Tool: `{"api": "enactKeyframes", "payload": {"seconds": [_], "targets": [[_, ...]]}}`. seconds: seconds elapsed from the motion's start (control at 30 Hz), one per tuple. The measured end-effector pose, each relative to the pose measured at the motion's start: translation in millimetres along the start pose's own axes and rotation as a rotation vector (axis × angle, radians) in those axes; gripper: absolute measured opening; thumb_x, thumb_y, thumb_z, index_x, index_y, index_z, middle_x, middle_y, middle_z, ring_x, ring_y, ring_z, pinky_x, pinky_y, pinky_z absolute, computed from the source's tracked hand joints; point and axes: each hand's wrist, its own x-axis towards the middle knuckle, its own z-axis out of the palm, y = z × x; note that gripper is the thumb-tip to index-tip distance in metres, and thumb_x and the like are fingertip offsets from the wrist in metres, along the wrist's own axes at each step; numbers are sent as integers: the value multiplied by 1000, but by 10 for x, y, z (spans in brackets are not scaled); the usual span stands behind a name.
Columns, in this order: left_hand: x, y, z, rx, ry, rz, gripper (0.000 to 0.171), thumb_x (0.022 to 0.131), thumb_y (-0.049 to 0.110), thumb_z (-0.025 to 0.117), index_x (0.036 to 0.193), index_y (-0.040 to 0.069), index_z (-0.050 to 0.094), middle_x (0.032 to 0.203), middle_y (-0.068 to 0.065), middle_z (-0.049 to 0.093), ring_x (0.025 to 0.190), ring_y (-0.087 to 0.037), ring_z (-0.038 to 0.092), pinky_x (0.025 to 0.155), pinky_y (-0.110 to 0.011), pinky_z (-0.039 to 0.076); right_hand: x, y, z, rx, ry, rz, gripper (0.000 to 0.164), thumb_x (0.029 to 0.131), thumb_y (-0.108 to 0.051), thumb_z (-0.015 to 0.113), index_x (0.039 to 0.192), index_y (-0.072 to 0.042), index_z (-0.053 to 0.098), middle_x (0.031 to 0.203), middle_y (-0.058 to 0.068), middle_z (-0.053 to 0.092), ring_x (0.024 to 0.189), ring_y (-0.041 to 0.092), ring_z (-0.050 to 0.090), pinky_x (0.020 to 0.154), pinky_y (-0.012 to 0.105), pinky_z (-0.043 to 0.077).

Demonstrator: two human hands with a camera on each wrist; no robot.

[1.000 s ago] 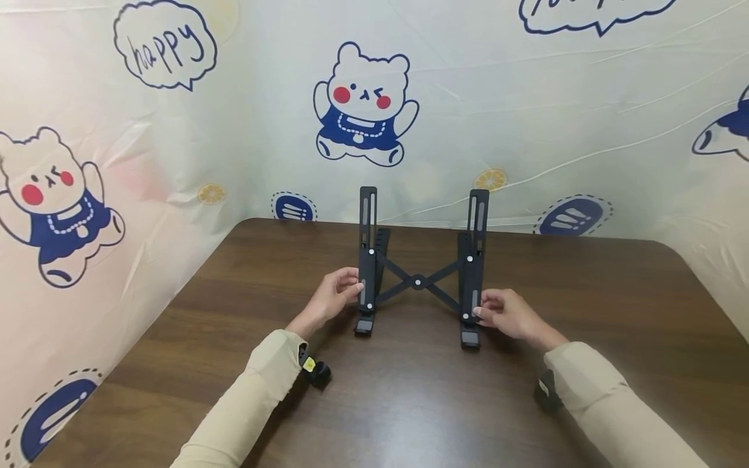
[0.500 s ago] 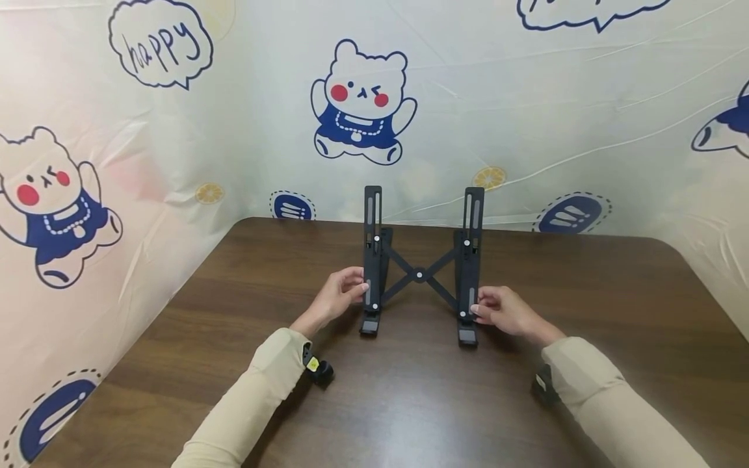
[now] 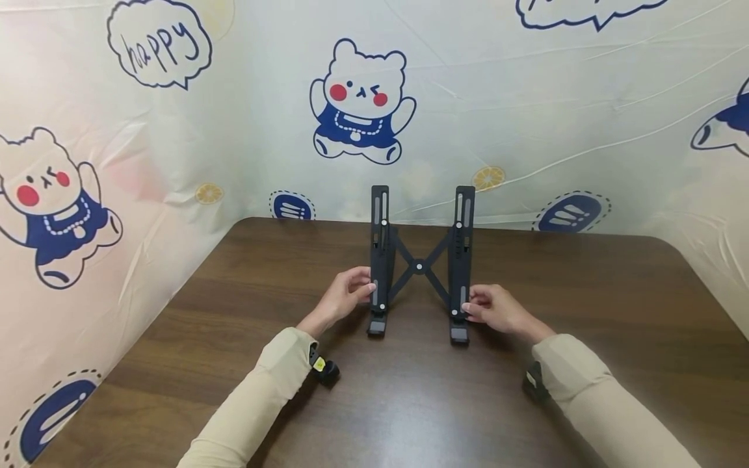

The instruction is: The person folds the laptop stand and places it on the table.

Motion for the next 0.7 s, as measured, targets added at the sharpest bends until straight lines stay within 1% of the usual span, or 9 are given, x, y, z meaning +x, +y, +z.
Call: {"api": "enactKeyframes", "payload": {"seconds": [0.13,0.17,0.27,0.43,0.6,0.7], "targets": [[20,17,33,-6,-5,-3,24,85,2,56,109,-1,55,92,-14,61,81,-20,61,67,-30,52,22,-17,34,2,4,-15,10,86,-1,54,89,9,53,79,15,58,72,15,56,68,31,51],[32,15,45,-13,-5,-22,25,85,1,56,110,-2,55,94,-15,61,83,-22,60,69,-32,51,28,-23,44,0,4,-21,10,86,-1,54,89,9,53,79,15,58,72,15,56,68,31,51],[56,13,77,-11,-2,-39,27,85,-1,56,111,-2,54,95,-18,60,84,-24,60,69,-33,51,44,-37,69,-5,2,-31,9,86,-1,54,88,8,53,78,15,58,71,16,56,68,31,51],[72,28,122,-13,-12,-48,28,85,1,56,112,-2,54,95,-17,60,83,-22,60,68,-31,52,72,-42,104,8,1,-30,9,86,0,54,86,9,53,77,15,57,71,16,56,68,31,51],[87,28,171,-24,-24,-37,27,85,0,56,112,-2,54,95,-17,60,82,-21,60,67,-30,52,104,-38,142,43,4,-30,9,86,2,54,85,10,53,75,13,57,70,12,56,67,30,51],[93,27,202,-42,-30,-25,28,84,-1,56,112,-4,54,95,-18,60,82,-23,60,68,-33,52,125,-46,168,61,1,-28,9,85,3,53,85,11,53,75,14,56,71,12,56,68,30,51]]}}
